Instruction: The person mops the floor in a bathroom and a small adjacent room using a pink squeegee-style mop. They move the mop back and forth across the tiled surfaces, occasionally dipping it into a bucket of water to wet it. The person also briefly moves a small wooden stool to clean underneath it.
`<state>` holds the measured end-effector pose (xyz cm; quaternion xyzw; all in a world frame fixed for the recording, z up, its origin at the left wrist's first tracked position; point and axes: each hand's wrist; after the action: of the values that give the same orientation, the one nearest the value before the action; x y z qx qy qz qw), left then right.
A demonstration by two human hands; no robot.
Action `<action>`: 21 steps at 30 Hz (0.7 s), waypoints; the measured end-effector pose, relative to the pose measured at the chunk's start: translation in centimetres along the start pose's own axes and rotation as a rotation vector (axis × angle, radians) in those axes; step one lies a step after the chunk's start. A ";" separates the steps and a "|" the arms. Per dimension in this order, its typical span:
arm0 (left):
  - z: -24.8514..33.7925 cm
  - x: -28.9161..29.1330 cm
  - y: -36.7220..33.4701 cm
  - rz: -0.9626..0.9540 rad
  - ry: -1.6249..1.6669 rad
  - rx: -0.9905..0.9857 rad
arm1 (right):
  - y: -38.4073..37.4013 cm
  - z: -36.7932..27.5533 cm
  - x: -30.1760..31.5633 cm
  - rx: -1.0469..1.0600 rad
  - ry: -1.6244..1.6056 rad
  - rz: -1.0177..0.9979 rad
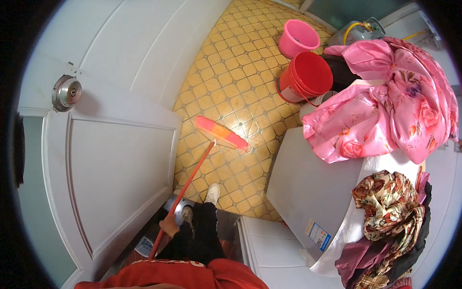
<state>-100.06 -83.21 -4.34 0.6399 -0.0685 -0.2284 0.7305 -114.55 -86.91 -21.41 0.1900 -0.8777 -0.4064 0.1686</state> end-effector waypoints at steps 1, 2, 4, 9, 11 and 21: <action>1.7 0.4 0.2 -0.033 -0.039 0.010 | -1.5 -0.3 0.5 0.010 0.035 0.017; 3.4 0.3 0.3 -0.073 -0.067 0.006 | -2.3 -0.4 0.8 0.014 0.074 0.023; 7.5 -0.8 -1.8 -0.108 -0.073 -0.078 | -8.4 -1.9 5.5 0.151 0.172 0.226; 22.1 -5.8 -7.4 0.050 0.225 -0.196 | -18.7 -3.7 18.5 -0.125 0.100 0.220; 21.3 -6.3 -5.6 0.109 0.303 -0.151 | -17.2 -4.7 17.5 -0.117 0.023 0.182; 15.0 0.9 3.3 0.120 0.194 -0.023 | -9.3 -11.0 9.2 -0.051 -0.171 -0.202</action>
<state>-104.30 -96.89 1.27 0.6453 -0.0330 -0.1219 0.7534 -115.79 -103.92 -20.64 0.2378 -0.8547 -0.4581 0.0560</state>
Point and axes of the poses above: each hand's wrist, its own y-axis away from the middle knuckle, its own x-axis out of the back of the hand, z = x × y, and after that the axes turned 5 degrees about y, right-handed
